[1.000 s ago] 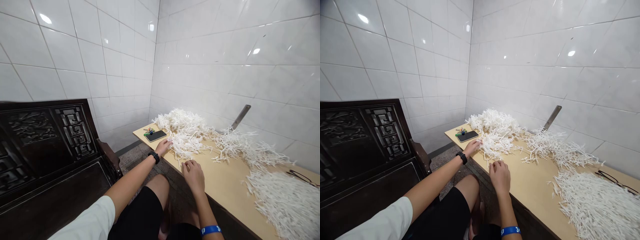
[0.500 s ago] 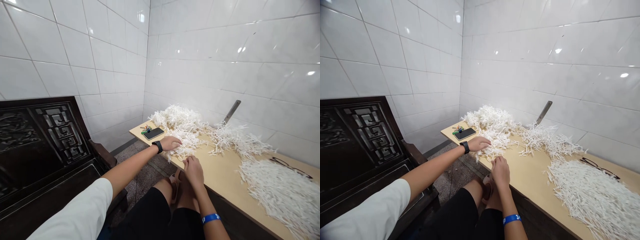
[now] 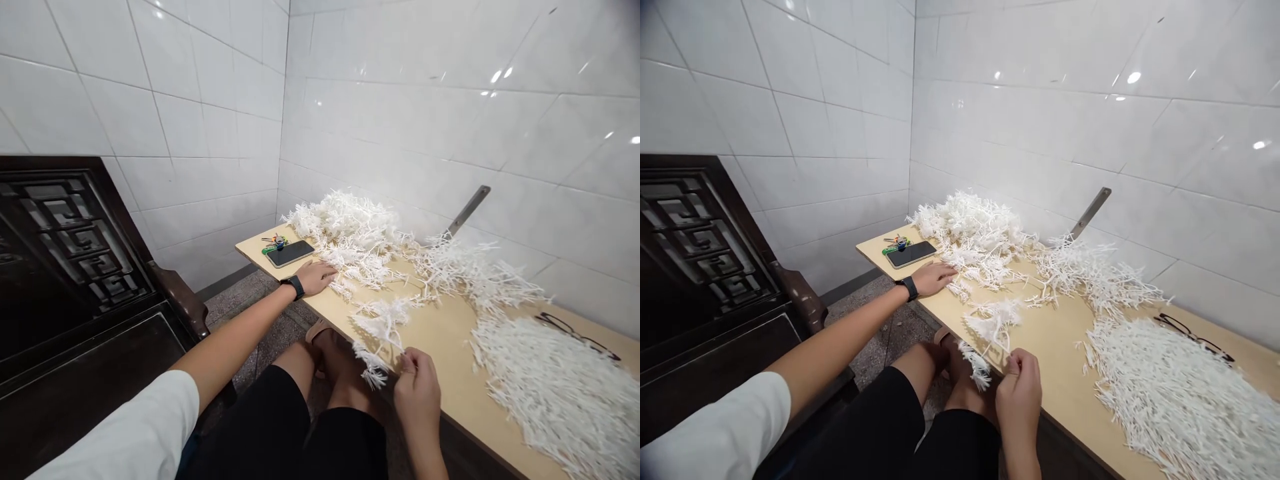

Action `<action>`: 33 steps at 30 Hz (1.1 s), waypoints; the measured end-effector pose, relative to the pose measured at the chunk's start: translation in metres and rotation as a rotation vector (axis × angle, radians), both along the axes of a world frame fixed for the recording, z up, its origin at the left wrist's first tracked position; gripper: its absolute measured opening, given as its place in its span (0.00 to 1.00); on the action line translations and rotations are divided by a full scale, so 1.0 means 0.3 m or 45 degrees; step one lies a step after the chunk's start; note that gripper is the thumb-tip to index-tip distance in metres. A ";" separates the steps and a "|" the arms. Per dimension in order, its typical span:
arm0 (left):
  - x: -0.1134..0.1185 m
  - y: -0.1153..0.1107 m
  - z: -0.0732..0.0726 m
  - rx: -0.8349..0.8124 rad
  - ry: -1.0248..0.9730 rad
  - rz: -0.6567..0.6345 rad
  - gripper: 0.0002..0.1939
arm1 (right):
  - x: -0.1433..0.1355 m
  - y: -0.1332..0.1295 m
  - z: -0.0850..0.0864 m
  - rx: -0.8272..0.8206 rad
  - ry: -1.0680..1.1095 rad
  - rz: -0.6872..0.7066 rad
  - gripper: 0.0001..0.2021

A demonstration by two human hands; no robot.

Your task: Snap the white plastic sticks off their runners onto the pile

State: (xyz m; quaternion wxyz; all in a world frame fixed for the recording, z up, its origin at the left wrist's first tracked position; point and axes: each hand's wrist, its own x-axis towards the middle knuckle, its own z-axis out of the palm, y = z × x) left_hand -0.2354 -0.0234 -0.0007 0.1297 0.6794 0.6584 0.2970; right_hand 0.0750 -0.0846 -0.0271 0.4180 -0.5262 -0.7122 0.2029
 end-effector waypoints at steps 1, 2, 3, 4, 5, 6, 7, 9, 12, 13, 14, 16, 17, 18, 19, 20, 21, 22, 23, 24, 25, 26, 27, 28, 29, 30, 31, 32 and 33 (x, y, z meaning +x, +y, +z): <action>0.004 0.000 -0.001 0.018 0.008 0.014 0.18 | 0.015 0.017 0.004 -0.089 0.073 -0.040 0.11; 0.006 0.000 -0.002 0.038 0.019 0.025 0.18 | 0.028 0.036 0.009 -0.160 0.150 -0.061 0.13; 0.007 -0.001 -0.004 0.060 0.033 0.030 0.19 | 0.040 0.057 0.017 -0.207 0.223 -0.062 0.14; 0.007 -0.003 -0.005 0.084 0.047 0.036 0.19 | 0.051 0.080 0.030 -0.226 0.286 -0.046 0.14; 0.006 -0.005 -0.007 0.109 0.060 0.045 0.19 | 0.060 0.103 0.049 -0.222 0.331 -0.018 0.15; 0.004 -0.009 -0.008 0.133 0.069 0.062 0.19 | 0.068 0.127 0.074 -0.206 0.359 0.016 0.15; 0.002 -0.014 -0.008 0.153 0.072 0.082 0.19 | 0.076 0.152 0.107 -0.193 0.369 0.055 0.15; -0.002 -0.025 -0.005 0.177 0.058 0.129 0.18 | 0.086 0.206 0.191 -0.154 0.360 0.106 0.15; -0.014 -0.037 0.003 0.178 -0.058 0.200 0.17 | 0.090 0.299 0.332 -0.018 0.348 0.108 0.14; -0.020 -0.039 0.006 0.174 -0.135 0.230 0.17 | 0.089 0.331 0.375 0.011 0.361 0.126 0.15; -0.027 -0.039 0.009 0.172 -0.224 0.265 0.17 | 0.085 0.363 0.413 0.002 0.347 0.157 0.15; -0.041 -0.037 0.015 0.189 -0.407 0.334 0.19 | 0.075 0.417 0.472 -0.046 0.238 0.236 0.15; -0.045 -0.038 0.019 0.218 -0.487 0.364 0.19 | 0.069 0.438 0.494 -0.061 0.186 0.287 0.16; -0.046 -0.041 0.025 0.268 -0.556 0.391 0.19 | 0.061 0.454 0.510 -0.059 0.144 0.332 0.16; -0.040 -0.049 0.034 0.328 -0.616 0.415 0.19 | 0.051 0.465 0.520 -0.050 0.100 0.366 0.15; -0.027 -0.061 0.046 0.382 -0.673 0.423 0.19 | 0.040 0.470 0.526 -0.039 0.042 0.384 0.15; -0.005 -0.079 0.060 0.423 -0.729 0.409 0.20 | 0.027 0.470 0.527 -0.033 -0.038 0.383 0.14; 0.025 -0.102 0.075 0.430 -0.780 0.367 0.21 | 0.011 0.464 0.523 -0.033 -0.142 0.374 0.14; 0.063 -0.126 0.091 0.384 -0.847 0.271 0.25 | -0.006 0.452 0.516 -0.040 -0.244 0.373 0.14; 0.107 -0.151 0.106 0.328 -0.905 0.139 0.29 | -0.024 0.436 0.506 -0.054 -0.310 0.395 0.14; 0.154 -0.172 0.120 0.278 -0.918 -0.012 0.33 | -0.043 0.416 0.495 -0.079 -0.334 0.443 0.14; 0.201 -0.187 0.130 0.261 -0.902 -0.123 0.38 | -0.062 0.394 0.485 -0.110 -0.325 0.505 0.15; 0.245 -0.194 0.139 0.246 -0.882 -0.197 0.44 | -0.079 0.371 0.475 -0.144 -0.309 0.569 0.15; 0.282 -0.192 0.145 0.246 -0.869 -0.222 0.49 | -0.094 0.350 0.468 -0.170 -0.301 0.620 0.16; 0.309 -0.182 0.150 0.245 -0.859 -0.219 0.50 | -0.104 0.331 0.464 -0.182 -0.309 0.655 0.16; 0.326 -0.167 0.154 0.227 -0.844 -0.215 0.49 | -0.110 0.318 0.462 -0.174 -0.329 0.667 0.16; 0.332 -0.150 0.159 0.198 -0.830 -0.210 0.43 | -0.110 0.309 0.464 -0.152 -0.356 0.656 0.16; 0.328 -0.135 0.166 0.179 -0.808 -0.202 0.34 | -0.105 0.306 0.467 -0.122 -0.381 0.626 0.15; 0.318 -0.123 0.173 0.183 -0.767 -0.194 0.26 | -0.094 0.308 0.473 -0.096 -0.407 0.590 0.15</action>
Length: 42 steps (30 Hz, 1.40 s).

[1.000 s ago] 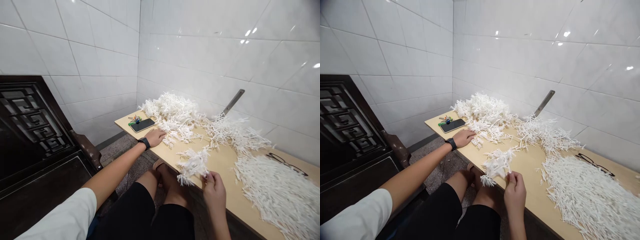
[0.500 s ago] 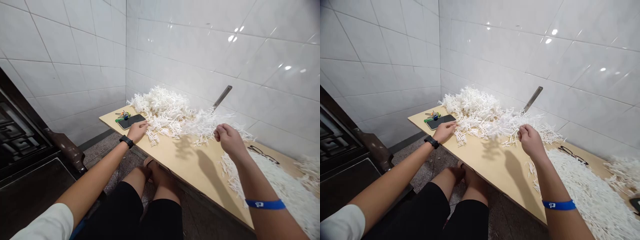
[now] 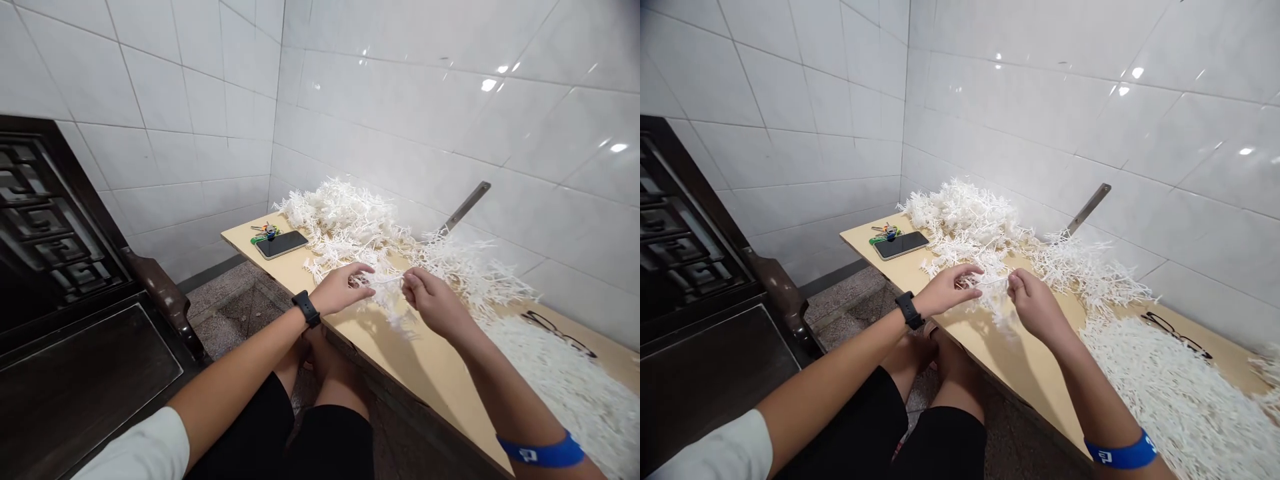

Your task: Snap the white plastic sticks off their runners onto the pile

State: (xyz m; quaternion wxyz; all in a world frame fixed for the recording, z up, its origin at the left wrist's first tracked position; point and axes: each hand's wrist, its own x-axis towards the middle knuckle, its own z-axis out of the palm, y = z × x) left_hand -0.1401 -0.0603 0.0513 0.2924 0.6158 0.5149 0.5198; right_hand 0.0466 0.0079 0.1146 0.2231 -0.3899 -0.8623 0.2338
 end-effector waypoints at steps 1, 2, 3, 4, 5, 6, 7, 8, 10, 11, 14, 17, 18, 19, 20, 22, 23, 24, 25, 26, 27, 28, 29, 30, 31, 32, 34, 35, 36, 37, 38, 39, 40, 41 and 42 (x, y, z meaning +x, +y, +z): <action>-0.015 0.006 0.009 0.018 0.050 0.022 0.21 | 0.014 0.005 0.006 0.028 -0.020 -0.023 0.16; -0.031 0.007 0.018 0.044 0.104 0.042 0.17 | 0.031 0.012 0.013 0.047 -0.038 -0.034 0.16; -0.048 0.003 0.027 0.067 0.159 0.050 0.16 | 0.049 0.019 0.020 0.057 -0.058 -0.036 0.16; -0.062 -0.005 0.035 0.074 0.207 0.042 0.15 | 0.067 0.025 0.027 0.061 -0.077 -0.034 0.16; -0.075 -0.015 0.041 0.067 0.236 0.022 0.15 | 0.083 0.030 0.035 0.064 -0.092 -0.038 0.16; -0.085 -0.025 0.045 0.054 0.244 -0.001 0.15 | 0.097 0.033 0.041 0.066 -0.097 -0.055 0.16; -0.094 -0.033 0.048 0.044 0.228 -0.014 0.16 | 0.108 0.034 0.048 0.067 -0.093 -0.082 0.16; -0.103 -0.039 0.049 0.035 0.191 -0.015 0.16 | 0.116 0.035 0.053 0.061 -0.088 -0.108 0.16; -0.121 -0.043 0.050 0.009 0.082 -0.003 0.18 | 0.123 0.032 0.061 0.038 -0.109 -0.122 0.17; -0.131 -0.043 0.051 -0.010 0.019 0.002 0.18 | 0.123 0.029 0.064 0.020 -0.133 -0.114 0.17; -0.152 -0.058 0.051 -0.093 -0.281 -0.017 0.21 | 0.108 0.005 0.072 -0.130 -0.080 -0.066 0.18; -0.128 -0.123 0.025 -0.118 -0.695 -0.177 0.29 | 0.077 -0.053 0.091 -0.451 0.243 0.029 0.20; -0.106 -0.157 0.010 -0.114 -0.760 -0.261 0.33 | 0.064 -0.080 0.099 -0.551 0.334 0.064 0.20; -0.081 -0.196 -0.007 -0.135 -0.731 -0.346 0.38 | 0.051 -0.109 0.106 -0.628 0.390 0.089 0.20; -0.053 -0.238 -0.023 -0.149 -0.632 -0.394 0.45 | 0.040 -0.141 0.113 -0.678 0.413 0.103 0.21; -0.002 -0.324 -0.039 -0.099 -0.395 -0.309 0.52 | 0.022 -0.209 0.119 -0.705 0.408 0.105 0.21; 0.016 -0.364 -0.036 -0.078 -0.324 -0.236 0.52 | 0.015 -0.243 0.117 -0.691 0.394 0.107 0.21; 0.030 -0.401 -0.024 -0.057 -0.299 -0.167 0.48 | 0.010 -0.278 0.111 -0.666 0.376 0.117 0.22; 0.039 -0.433 -0.004 -0.046 -0.280 -0.131 0.45 | 0.006 -0.312 0.102 -0.643 0.348 0.143 0.22; 0.043 -0.461 0.019 -0.040 -0.245 -0.126 0.44 | 0.002 -0.346 0.089 -0.635 0.312 0.185 0.23; 0.046 -0.483 0.042 -0.045 -0.201 -0.152 0.42 | -0.002 -0.378 0.072 -0.645 0.280 0.236 0.24; 0.049 -0.498 0.061 -0.054 -0.170 -0.173 0.40 | -0.006 -0.407 0.051 -0.678 0.260 0.290 0.24; 0.052 -0.509 0.072 -0.075 -0.151 -0.186 0.37 | -0.008 -0.431 0.027 -0.729 0.269 0.330 0.24; 0.057 -0.515 0.073 -0.115 -0.151 -0.205 0.32 | -0.009 -0.451 -0.001 -0.788 0.314 0.346 0.24; 0.063 -0.520 0.063 -0.178 -0.170 -0.245 0.26 | -0.008 -0.465 -0.033 -0.839 0.390 0.335 0.24; 0.069 -0.524 0.044 -0.269 -0.207 -0.312 0.21 | -0.005 -0.475 -0.068 -0.869 0.482 0.295 0.24; 0.075 -0.534 -0.015 -0.498 -0.325 -0.505 0.17 | 0.006 -0.487 -0.147 -0.877 0.662 0.159 0.24; 0.075 -0.540 -0.049 -0.609 -0.392 -0.611 0.17 | 0.012 -0.492 -0.188 -0.867 0.733 0.078 0.24; 0.073 -0.547 -0.084 -0.688 -0.448 -0.702 0.17 | 0.016 -0.498 -0.229 -0.854 0.788 0.001 0.24; 0.071 -0.555 -0.119 -0.740 -0.481 -0.794 0.18 | 0.019 -0.506 -0.269 -0.843 0.830 -0.070 0.24; 0.067 -0.562 -0.152 -0.769 -0.501 -0.879 0.18 | 0.019 -0.515 -0.306 -0.838 0.863 -0.130 0.24; 0.063 -0.569 -0.184 -0.784 -0.507 -0.963 0.19 | 0.018 -0.524 -0.340 -0.836 0.886 -0.174 0.24; 0.058 -0.576 -0.215 -0.795 -0.501 -1.041 0.19 | 0.016 -0.534 -0.372 -0.836 0.904 -0.207 0.24; 0.053 -0.581 -0.245 -0.810 -0.488 -1.094 0.19 | 0.015 -0.543 -0.399 -0.838 0.920 -0.234 0.24; 0.047 -0.585 -0.272 -0.824 -0.467 -1.121 0.20 | 0.014 -0.550 -0.423 -0.844 0.936 -0.257 0.24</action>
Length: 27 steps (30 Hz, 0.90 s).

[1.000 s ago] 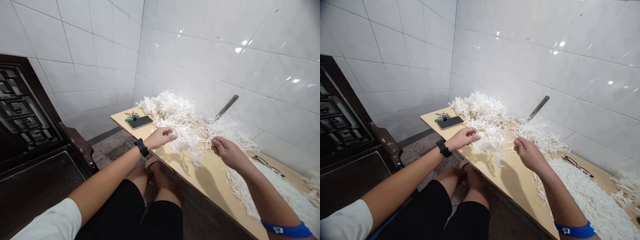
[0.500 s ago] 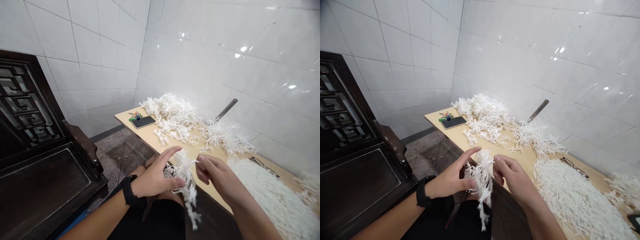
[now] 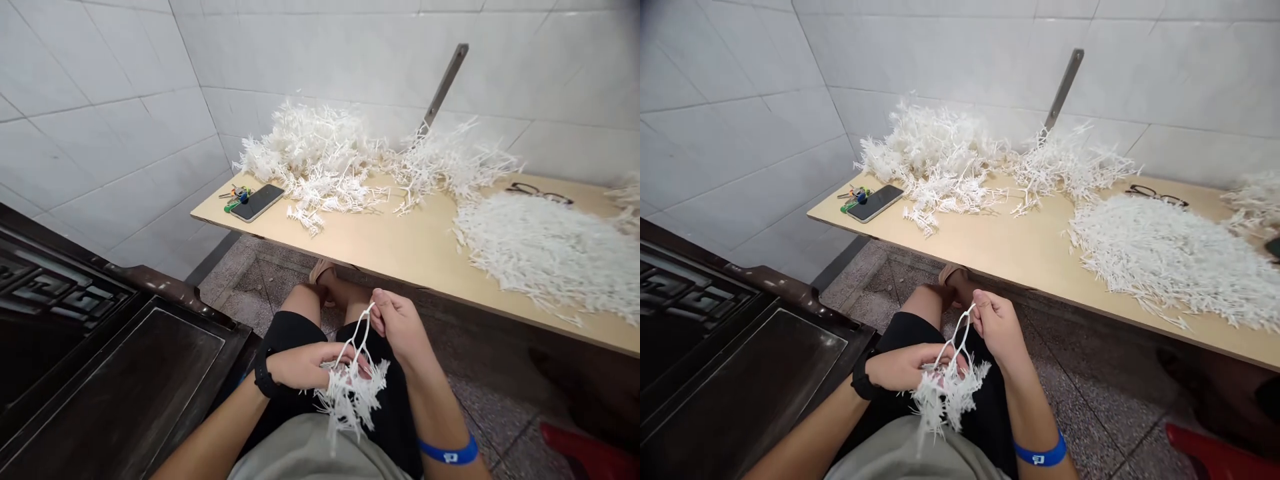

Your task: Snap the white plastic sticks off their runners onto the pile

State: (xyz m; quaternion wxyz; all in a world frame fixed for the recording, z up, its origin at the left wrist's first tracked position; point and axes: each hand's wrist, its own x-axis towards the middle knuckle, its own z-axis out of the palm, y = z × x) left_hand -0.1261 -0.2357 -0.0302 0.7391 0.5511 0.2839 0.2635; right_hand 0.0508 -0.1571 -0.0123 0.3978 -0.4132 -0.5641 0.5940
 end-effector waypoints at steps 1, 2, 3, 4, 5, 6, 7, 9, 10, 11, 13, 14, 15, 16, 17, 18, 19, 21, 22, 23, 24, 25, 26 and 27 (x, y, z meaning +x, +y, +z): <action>-0.007 -0.003 -0.024 -0.008 0.031 -0.003 0.22 | 0.001 -0.005 -0.020 -0.013 0.013 -0.027 0.24; -0.016 -0.004 -0.045 -0.027 0.070 0.020 0.24 | 0.003 -0.009 -0.035 -0.025 0.033 -0.063 0.24; -0.024 -0.003 -0.062 -0.045 0.108 0.054 0.26 | 0.007 -0.010 -0.046 -0.037 0.058 -0.106 0.23; -0.031 -0.002 -0.076 -0.062 0.143 0.094 0.27 | 0.013 -0.010 -0.053 -0.050 0.087 -0.148 0.23; -0.036 0.001 -0.086 -0.079 0.163 0.135 0.27 | 0.018 -0.010 -0.054 -0.067 0.123 -0.181 0.22; -0.038 0.004 -0.094 -0.094 0.168 0.171 0.26 | 0.023 -0.009 -0.051 -0.086 0.161 -0.204 0.22; -0.036 0.008 -0.102 -0.111 0.163 0.201 0.25 | 0.026 -0.008 -0.045 -0.105 0.197 -0.217 0.22; -0.021 0.016 -0.122 -0.176 0.111 0.265 0.23 | 0.027 -0.006 -0.028 -0.123 0.243 -0.229 0.21; -0.010 0.019 -0.137 -0.231 0.065 0.306 0.23 | 0.023 -0.005 -0.022 -0.119 0.255 -0.235 0.21; 0.002 0.023 -0.155 -0.294 0.011 0.356 0.23 | 0.018 -0.005 -0.022 -0.106 0.256 -0.237 0.21; 0.024 0.029 -0.200 -0.434 -0.109 0.496 0.23 | 0.001 -0.006 -0.045 -0.069 0.231 -0.199 0.19; 0.030 0.033 -0.224 -0.506 -0.164 0.579 0.22 | -0.010 -0.008 -0.072 -0.047 0.208 -0.160 0.18; 0.032 0.037 -0.248 -0.566 -0.207 0.670 0.22 | -0.023 -0.011 -0.110 -0.026 0.177 -0.117 0.16; 0.031 0.042 -0.270 -0.614 -0.233 0.768 0.21 | -0.037 -0.014 -0.157 -0.011 0.138 -0.085 0.14; 0.026 0.048 -0.290 -0.656 -0.243 0.868 0.21 | -0.052 -0.018 -0.210 -0.007 0.092 -0.065 0.13; 0.018 0.055 -0.306 -0.700 -0.241 0.958 0.20 | -0.067 -0.021 -0.266 -0.022 0.035 -0.059 0.13; 0.010 0.063 -0.320 -0.748 -0.228 1.035 0.19 | -0.083 -0.022 -0.320 -0.065 -0.033 -0.055 0.13; -0.004 0.080 -0.340 -0.842 -0.177 1.125 0.17 | -0.112 -0.018 -0.410 -0.201 -0.163 -0.013 0.12; -0.007 0.091 -0.349 -0.874 -0.141 1.132 0.16 | -0.125 -0.011 -0.440 -0.270 -0.192 0.005 0.12; -0.008 0.103 -0.359 -0.882 -0.097 1.124 0.15 | -0.137 -0.002 -0.460 -0.338 -0.192 0.011 0.11; -0.007 0.119 -0.368 -0.870 -0.039 1.102 0.15 | -0.149 0.010 -0.471 -0.404 -0.163 0.008 0.11; -0.004 0.139 -0.378 -0.841 0.037 1.070 0.16 | -0.160 0.026 -0.474 -0.470 -0.122 0.004 0.11; -0.001 0.163 -0.388 -0.788 0.131 1.034 0.16 | -0.174 0.045 -0.473 -0.534 -0.089 0.006 0.12; 0.001 0.192 -0.395 -0.701 0.239 0.996 0.16 | -0.189 0.067 -0.471 -0.587 -0.075 0.021 0.13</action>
